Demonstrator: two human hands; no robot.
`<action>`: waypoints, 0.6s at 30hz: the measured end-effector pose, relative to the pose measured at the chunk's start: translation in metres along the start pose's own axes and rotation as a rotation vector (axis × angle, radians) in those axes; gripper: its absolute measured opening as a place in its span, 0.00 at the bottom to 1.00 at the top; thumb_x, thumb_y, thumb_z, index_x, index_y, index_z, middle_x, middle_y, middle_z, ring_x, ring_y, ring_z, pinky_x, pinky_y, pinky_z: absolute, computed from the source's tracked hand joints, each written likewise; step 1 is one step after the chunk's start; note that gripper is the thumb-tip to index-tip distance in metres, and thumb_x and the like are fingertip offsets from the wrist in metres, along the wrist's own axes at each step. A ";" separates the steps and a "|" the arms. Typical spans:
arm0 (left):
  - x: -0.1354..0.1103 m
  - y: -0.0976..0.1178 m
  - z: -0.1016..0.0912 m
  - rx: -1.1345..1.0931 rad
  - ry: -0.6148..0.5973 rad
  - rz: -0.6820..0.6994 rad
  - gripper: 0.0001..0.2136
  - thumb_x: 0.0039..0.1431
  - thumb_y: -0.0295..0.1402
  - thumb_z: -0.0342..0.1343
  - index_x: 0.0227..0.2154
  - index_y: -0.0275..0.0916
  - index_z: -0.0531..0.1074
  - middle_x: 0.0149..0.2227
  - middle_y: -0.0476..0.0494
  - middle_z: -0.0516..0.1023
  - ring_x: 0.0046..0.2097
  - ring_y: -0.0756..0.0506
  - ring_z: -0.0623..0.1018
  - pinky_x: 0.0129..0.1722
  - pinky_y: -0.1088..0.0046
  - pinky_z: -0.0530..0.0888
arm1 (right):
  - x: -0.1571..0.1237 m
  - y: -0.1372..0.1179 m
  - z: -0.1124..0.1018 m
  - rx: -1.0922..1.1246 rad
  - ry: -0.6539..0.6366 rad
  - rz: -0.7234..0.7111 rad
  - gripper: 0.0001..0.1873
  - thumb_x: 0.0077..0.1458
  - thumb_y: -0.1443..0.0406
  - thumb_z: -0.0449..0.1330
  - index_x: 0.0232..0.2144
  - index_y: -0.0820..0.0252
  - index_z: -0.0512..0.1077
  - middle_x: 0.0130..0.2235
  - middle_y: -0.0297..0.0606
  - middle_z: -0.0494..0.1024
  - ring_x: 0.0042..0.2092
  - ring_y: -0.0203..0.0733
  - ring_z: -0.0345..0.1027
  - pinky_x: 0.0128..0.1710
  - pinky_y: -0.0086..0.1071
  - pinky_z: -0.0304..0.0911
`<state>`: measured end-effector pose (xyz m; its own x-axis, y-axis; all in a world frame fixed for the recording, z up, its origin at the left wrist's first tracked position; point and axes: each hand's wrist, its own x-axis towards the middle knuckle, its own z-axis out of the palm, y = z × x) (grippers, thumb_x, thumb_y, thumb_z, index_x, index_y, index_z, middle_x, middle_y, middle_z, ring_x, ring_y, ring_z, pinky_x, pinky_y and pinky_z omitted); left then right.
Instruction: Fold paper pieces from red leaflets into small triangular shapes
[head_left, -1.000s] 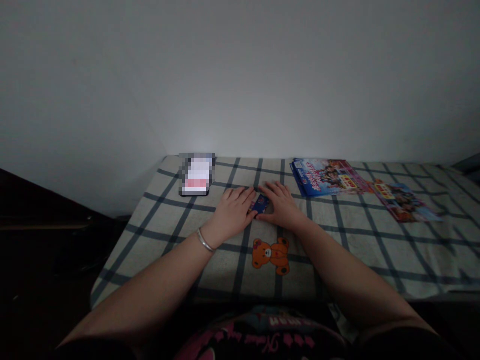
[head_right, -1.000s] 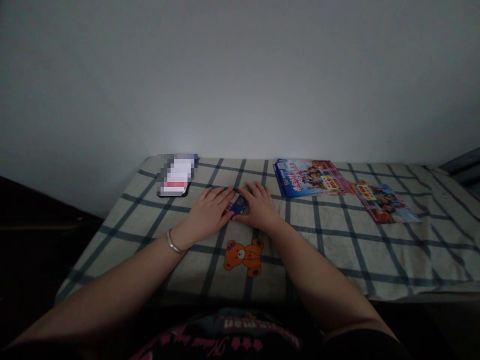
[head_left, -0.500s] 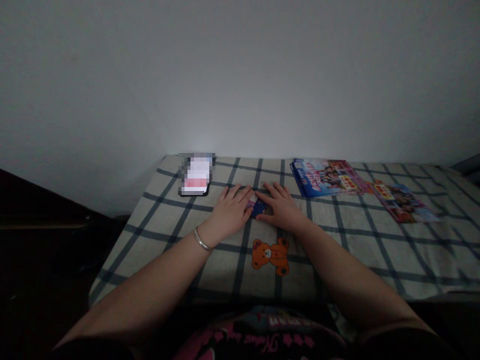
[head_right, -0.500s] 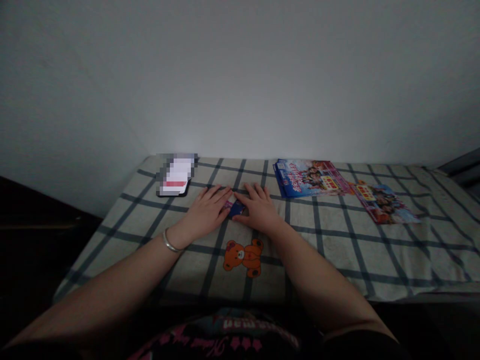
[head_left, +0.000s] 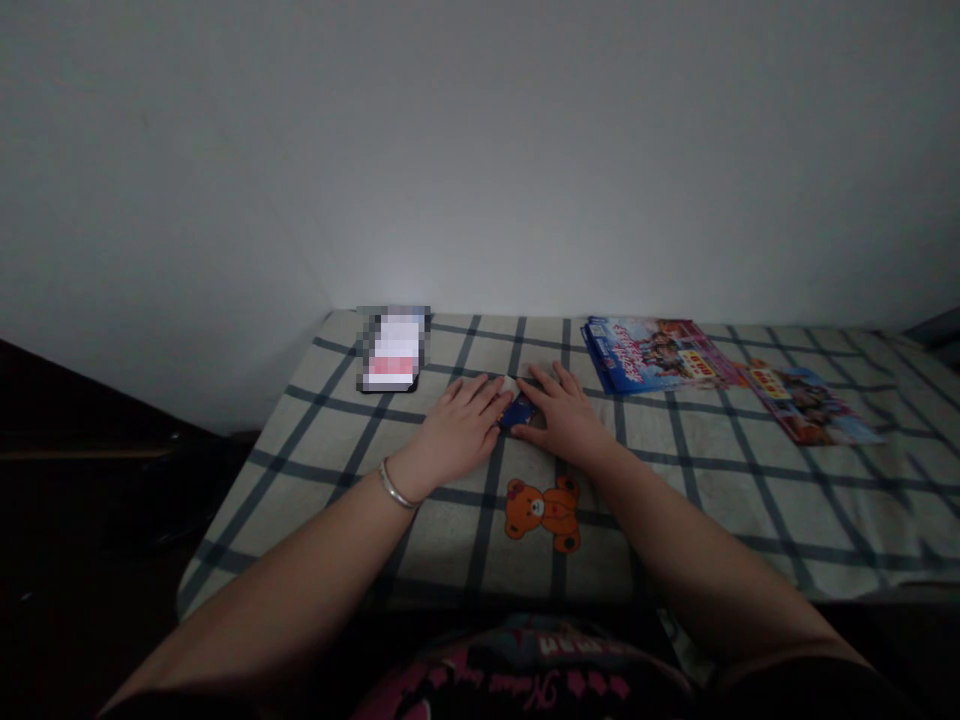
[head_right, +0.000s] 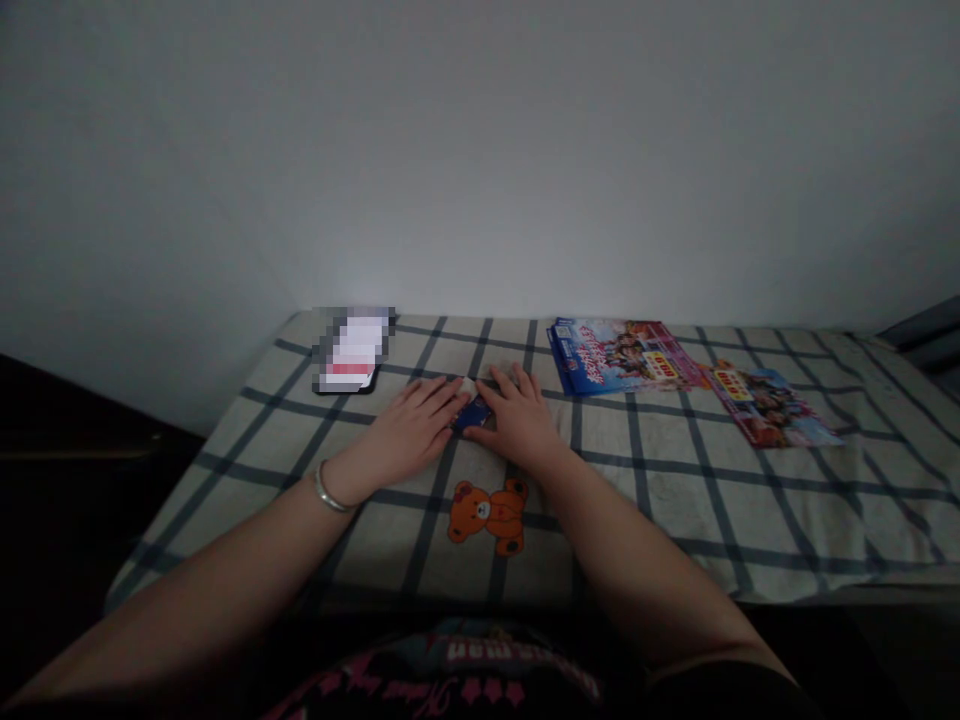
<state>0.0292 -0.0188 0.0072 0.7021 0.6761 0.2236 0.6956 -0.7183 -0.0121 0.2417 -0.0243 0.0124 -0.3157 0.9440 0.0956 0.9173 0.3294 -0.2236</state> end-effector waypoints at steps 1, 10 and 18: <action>0.000 0.001 0.000 0.002 0.007 -0.001 0.23 0.67 0.32 0.45 0.64 0.37 0.59 0.67 0.38 0.59 0.67 0.37 0.58 0.65 0.52 0.57 | 0.000 -0.001 0.000 -0.008 0.002 0.008 0.40 0.54 0.47 0.62 0.64 0.56 0.62 0.68 0.43 0.57 0.70 0.64 0.39 0.67 0.59 0.42; 0.003 0.004 -0.007 0.019 -0.036 -0.025 0.25 0.63 0.30 0.46 0.64 0.35 0.60 0.66 0.40 0.61 0.67 0.37 0.59 0.65 0.50 0.55 | -0.001 -0.009 -0.004 -0.109 0.018 0.031 0.36 0.58 0.49 0.59 0.64 0.56 0.62 0.69 0.46 0.55 0.70 0.67 0.38 0.65 0.66 0.41; -0.002 0.004 -0.015 0.001 -0.033 -0.020 0.23 0.63 0.31 0.46 0.60 0.36 0.65 0.63 0.40 0.67 0.64 0.40 0.64 0.64 0.53 0.58 | -0.002 -0.009 -0.002 -0.121 0.043 0.007 0.35 0.59 0.49 0.58 0.64 0.55 0.62 0.68 0.46 0.58 0.69 0.64 0.43 0.65 0.62 0.44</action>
<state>0.0286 -0.0252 0.0215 0.6923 0.6957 0.1917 0.7100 -0.7041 -0.0090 0.2345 -0.0289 0.0165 -0.3004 0.9440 0.1363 0.9430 0.3154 -0.1062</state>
